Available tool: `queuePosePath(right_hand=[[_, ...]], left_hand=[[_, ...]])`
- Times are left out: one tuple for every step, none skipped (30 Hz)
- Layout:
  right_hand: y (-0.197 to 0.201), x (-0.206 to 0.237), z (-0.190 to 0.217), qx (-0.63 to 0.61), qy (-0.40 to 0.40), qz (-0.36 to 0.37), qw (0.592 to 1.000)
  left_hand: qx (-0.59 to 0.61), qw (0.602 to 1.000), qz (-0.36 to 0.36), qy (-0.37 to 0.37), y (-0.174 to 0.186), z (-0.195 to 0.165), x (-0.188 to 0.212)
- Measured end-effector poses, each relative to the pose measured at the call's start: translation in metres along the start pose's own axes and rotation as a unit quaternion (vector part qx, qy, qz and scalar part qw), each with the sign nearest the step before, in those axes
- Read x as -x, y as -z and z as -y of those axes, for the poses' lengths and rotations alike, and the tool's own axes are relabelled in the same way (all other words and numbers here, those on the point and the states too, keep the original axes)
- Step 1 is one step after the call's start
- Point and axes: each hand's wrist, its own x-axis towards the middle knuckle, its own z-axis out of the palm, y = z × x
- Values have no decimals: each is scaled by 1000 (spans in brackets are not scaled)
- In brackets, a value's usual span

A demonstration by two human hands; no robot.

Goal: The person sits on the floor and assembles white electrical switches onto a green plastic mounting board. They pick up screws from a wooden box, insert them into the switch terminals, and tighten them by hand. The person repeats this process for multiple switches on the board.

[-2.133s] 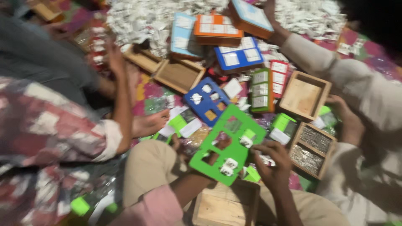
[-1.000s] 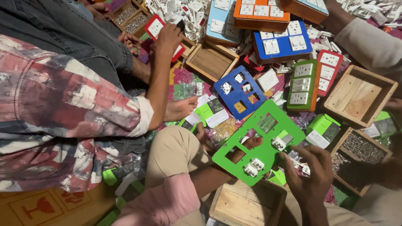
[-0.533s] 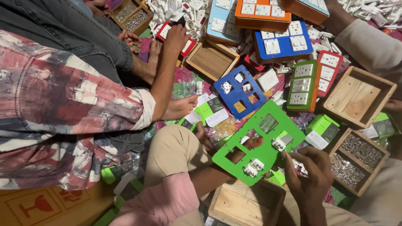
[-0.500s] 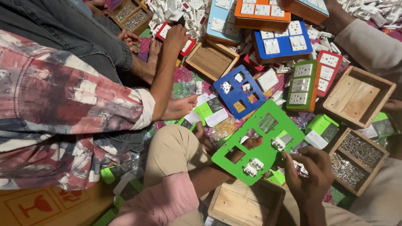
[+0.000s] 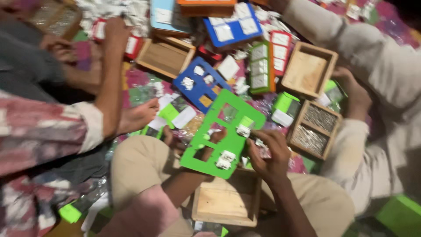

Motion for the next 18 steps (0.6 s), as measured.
queuePosePath(right_hand=[[0,-1,1,0,3,0,1000],[2,-3,2,0,7,1,1000],[3,-5,2,-9,0,3,1000],[3,-6,3,-18,-7,7,1000],[4,-7,2,-28,-14,12,999],[5,-7,2,-49,-17,16,999],[5,-7,1,-71,-23,21,997],[5,-6,0,-95,-34,29,995],[5,-3,0,-104,-52,48,992],[6,0,-1,-114,-71,66,989],[5,1,-1,-136,-74,67,986],[4,3,-1,-160,-76,67,982],[4,5,-2,-184,-74,65,978],[4,6,-2,-179,-61,57,980],[4,7,-1,-173,-47,49,983],[4,6,-1,-167,-28,39,985],[3,7,1,-201,-57,36,977],[2,8,2,-232,-87,34,968]], left_hand=[[-5,1000,-6,7,-2,1,0],[-6,1000,-12,11,-3,0,0],[-9,1000,-18,14,-4,0,1],[-12,1000,-22,15,-5,0,3],[-15,999,-27,17,-6,-1,4],[-25,999,-28,8,-6,-2,5],[-20,1000,-23,5,-6,-2,7],[-12,1000,-22,3,-5,-4,9],[-1,1000,-24,4,-4,-4,12],[11,1000,-27,3,-3,-4,13],[20,999,-27,0,-3,-5,13],[29,999,-27,-7,-3,-4,14],[23,999,-29,-1,-4,-4,14],[17,999,-32,3,-6,-4,15],[11,999,-34,6,-7,-3,17],[7,999,-35,-2,-10,-5,16],[2,999,-36,-8,-12,-6,17],[-2,999,-37,-14,-14,-6,18]])
